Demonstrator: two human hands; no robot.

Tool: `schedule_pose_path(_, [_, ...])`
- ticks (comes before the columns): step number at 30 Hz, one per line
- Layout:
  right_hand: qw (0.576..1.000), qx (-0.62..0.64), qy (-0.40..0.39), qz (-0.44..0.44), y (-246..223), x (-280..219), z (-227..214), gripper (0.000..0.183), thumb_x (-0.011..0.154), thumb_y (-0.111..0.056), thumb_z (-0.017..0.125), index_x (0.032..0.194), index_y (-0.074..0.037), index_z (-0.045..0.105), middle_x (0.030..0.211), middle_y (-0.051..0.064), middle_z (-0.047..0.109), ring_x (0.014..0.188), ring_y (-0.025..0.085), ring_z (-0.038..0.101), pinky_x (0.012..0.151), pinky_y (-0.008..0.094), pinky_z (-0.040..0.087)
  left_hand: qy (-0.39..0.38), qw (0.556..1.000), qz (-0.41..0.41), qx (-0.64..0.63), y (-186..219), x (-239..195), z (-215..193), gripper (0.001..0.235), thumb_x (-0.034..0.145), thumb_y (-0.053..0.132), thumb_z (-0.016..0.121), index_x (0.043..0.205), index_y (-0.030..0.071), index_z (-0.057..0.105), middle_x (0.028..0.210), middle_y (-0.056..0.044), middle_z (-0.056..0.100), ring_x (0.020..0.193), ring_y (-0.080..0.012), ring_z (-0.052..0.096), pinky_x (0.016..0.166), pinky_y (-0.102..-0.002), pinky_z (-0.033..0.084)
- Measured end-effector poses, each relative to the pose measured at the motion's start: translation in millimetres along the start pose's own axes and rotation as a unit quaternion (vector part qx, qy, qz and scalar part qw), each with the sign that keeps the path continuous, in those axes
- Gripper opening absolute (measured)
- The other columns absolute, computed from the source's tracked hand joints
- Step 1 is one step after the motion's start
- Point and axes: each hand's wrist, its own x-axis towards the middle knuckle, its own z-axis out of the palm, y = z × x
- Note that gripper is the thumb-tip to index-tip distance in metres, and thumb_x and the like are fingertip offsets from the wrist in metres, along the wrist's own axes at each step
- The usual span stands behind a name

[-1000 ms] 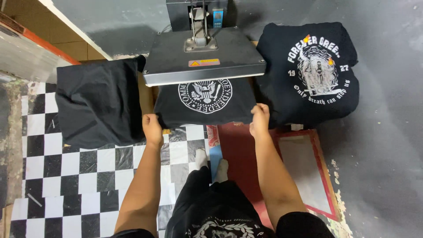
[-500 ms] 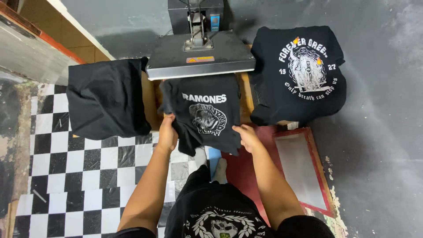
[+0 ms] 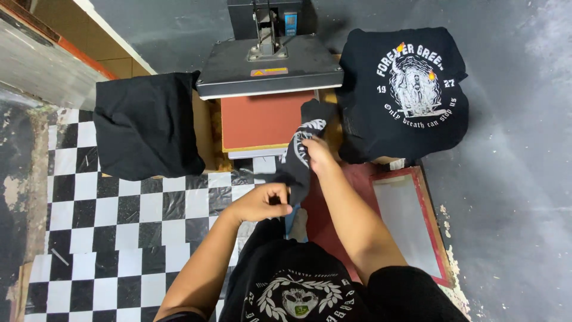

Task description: The person applies graphics to t-shirts using a heat press machine.

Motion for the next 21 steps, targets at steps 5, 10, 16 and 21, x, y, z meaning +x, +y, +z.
schedule_pose_path(5, [0.992, 0.094, -0.080, 0.012, -105, -100, 70, 0.020, 0.089, 0.001, 0.061, 0.108, -0.001, 0.065, 0.094, 0.011, 0.070, 0.082, 0.025, 0.071, 0.076, 0.040, 0.061, 0.094, 0.995, -0.040, 0.008, -35, 10, -48, 0.017, 0.096, 0.020, 0.074, 0.102, 0.007, 0.066, 0.094, -0.003, 0.066, 0.086, -0.0090, 0.058, 0.077, -0.027, 0.049])
schedule_pose_path(10, [0.993, 0.008, -0.121, 0.007, -168, -178, 116, 0.020, 0.092, -0.002, 0.065, 0.111, 0.000, 0.069, 0.097, 0.008, 0.074, 0.084, 0.018, 0.073, 0.077, 0.034, 0.060, 0.365, 0.929, 0.034, 0.053, -57, 56, -107, 0.039, 0.097, 0.029, 0.072, 0.123, 0.004, 0.058, 0.115, 0.000, 0.063, 0.106, -0.0093, 0.058, 0.090, -0.030, 0.050])
schedule_pose_path(16, [0.968, -0.064, -0.222, -0.094, -172, -188, 101, 0.017, 0.098, 0.000, 0.067, 0.114, 0.003, 0.070, 0.103, 0.005, 0.073, 0.092, 0.012, 0.069, 0.084, 0.029, 0.056, 0.308, 0.950, 0.009, -0.051, -52, 109, -132, 0.061, 0.104, 0.045, 0.069, 0.139, -0.002, 0.054, 0.119, -0.001, 0.061, 0.111, -0.0116, 0.056, 0.096, -0.028, 0.044])
schedule_pose_path(21, [0.972, -0.070, -0.159, -0.160, -175, -197, 88, 0.017, 0.098, -0.001, 0.065, 0.114, 0.002, 0.071, 0.105, 0.004, 0.074, 0.095, 0.010, 0.069, 0.086, 0.026, 0.054, 0.228, 0.969, -0.079, -0.048, 33, 104, -96, 0.060, 0.094, 0.046, 0.069, 0.138, 0.008, 0.056, 0.112, -0.006, 0.062, 0.100, -0.0170, 0.061, 0.083, -0.032, 0.049])
